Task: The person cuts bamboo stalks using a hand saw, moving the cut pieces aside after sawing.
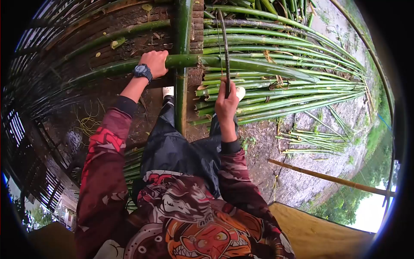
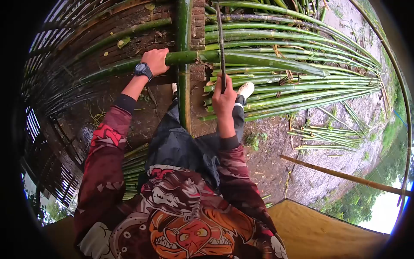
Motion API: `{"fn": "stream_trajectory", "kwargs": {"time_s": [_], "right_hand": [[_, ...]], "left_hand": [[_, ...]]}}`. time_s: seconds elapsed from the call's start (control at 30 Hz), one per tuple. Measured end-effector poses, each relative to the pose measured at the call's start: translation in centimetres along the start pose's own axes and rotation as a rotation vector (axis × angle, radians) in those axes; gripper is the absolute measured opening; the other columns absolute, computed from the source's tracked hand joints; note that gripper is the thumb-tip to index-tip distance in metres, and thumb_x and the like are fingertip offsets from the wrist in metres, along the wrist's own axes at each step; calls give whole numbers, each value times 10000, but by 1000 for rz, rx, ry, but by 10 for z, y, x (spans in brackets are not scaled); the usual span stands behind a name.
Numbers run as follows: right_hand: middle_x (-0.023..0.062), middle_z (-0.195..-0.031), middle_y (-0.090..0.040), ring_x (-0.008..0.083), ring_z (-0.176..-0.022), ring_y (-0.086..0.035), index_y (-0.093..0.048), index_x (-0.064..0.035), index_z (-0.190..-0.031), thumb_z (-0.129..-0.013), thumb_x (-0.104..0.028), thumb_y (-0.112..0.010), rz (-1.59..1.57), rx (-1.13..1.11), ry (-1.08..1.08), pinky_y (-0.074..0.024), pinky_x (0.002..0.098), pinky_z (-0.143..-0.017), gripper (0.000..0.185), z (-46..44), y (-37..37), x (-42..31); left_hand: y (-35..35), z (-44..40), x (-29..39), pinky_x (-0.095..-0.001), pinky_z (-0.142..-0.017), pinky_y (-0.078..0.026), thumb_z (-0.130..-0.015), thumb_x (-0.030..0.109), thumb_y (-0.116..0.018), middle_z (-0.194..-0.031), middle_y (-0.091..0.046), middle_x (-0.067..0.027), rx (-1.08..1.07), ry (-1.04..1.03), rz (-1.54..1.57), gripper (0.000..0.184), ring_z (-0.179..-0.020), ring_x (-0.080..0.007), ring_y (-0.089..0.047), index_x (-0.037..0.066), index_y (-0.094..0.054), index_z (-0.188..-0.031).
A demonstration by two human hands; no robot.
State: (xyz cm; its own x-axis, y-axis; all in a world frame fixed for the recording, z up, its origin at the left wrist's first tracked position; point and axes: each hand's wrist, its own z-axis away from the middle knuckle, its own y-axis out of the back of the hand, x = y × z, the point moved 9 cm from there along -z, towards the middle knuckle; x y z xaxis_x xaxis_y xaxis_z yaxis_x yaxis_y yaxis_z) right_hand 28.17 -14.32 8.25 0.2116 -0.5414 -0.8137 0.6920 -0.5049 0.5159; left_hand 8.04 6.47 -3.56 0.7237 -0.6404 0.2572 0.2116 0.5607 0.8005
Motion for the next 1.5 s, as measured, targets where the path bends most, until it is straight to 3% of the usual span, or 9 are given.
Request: {"fn": "stream_trajectory", "kwargs": {"time_s": [0.17,0.4,0.5,0.53,0.57,0.73,0.9,1.2,1.5], "right_hand": [[109,-902,-656,189,-798,-589,-654,-18,-1120,-1058,-173,-560,-8,-37,-121,-487,329,-765,192,2,16,-32],[161,-945,-653,292,-787,-626,-670,-9,-1163,-1043,-152,-548,144,-102,-371,-501,364,-742,223,103,95,-84],[187,-930,-680,354,-753,-623,-672,-5,-1127,-1038,-158,-558,280,-35,17,-506,390,-703,212,30,51,-58],[247,-914,-695,455,-818,-663,-659,-18,-1127,-1016,-190,-592,394,-47,112,-521,448,-712,215,1,28,-36],[241,-894,-690,464,-831,-660,-655,-27,-1113,-1018,-196,-599,194,-85,-144,-514,463,-706,202,-21,16,-38],[210,-837,-689,426,-727,-666,-652,-30,-1143,-1033,-188,-596,84,43,16,-515,433,-638,200,1,14,-30],[3,-811,-617,94,-722,-531,-657,-31,-1097,-1061,-160,-586,-93,93,-25,-456,271,-663,152,12,1,17],[61,-705,-640,129,-575,-577,-664,-84,-1153,-1054,-167,-593,-71,150,188,-440,303,-541,147,-3,-6,12],[210,-774,-661,353,-654,-652,-651,-53,-1217,-1040,-214,-599,145,-46,-209,-492,422,-606,244,77,75,-63]], "left_hand": [[14,17,11,-493,-734,-594,-754,278,-787,-935,-724,-138,299,-44,-21,344,-878,-352,-722,86,-608,-977],[10,14,8,-494,-740,-578,-723,285,-823,-960,-701,-95,304,-60,16,423,-911,-324,-708,113,-588,-1030],[20,6,5,-473,-728,-586,-723,291,-808,-905,-698,-117,332,-80,-10,385,-852,-328,-706,100,-590,-977],[14,12,9,-475,-724,-587,-721,296,-810,-896,-698,-117,357,-87,-24,391,-839,-327,-706,100,-589,-978],[15,12,9,-481,-720,-587,-719,293,-809,-887,-701,-123,323,-95,19,401,-832,-328,-713,99,-592,-995],[22,-2,2,-501,-775,-574,-733,349,-782,-954,-728,-132,148,-32,14,432,-897,-364,-713,93,-628,-1045],[20,-16,-5,-485,-889,-577,-671,387,-777,-1009,-748,-207,-140,-27,46,572,-967,-400,-711,89,-706,-1154],[20,-38,-12,-464,-877,-578,-632,361,-769,-1000,-743,-218,-272,-102,178,502,-945,-403,-710,52,-740,-1027],[12,-27,-4,-463,-898,-572,-616,347,-763,-1019,-740,-221,-215,-139,183,560,-973,-394,-707,30,-736,-1077]]}}
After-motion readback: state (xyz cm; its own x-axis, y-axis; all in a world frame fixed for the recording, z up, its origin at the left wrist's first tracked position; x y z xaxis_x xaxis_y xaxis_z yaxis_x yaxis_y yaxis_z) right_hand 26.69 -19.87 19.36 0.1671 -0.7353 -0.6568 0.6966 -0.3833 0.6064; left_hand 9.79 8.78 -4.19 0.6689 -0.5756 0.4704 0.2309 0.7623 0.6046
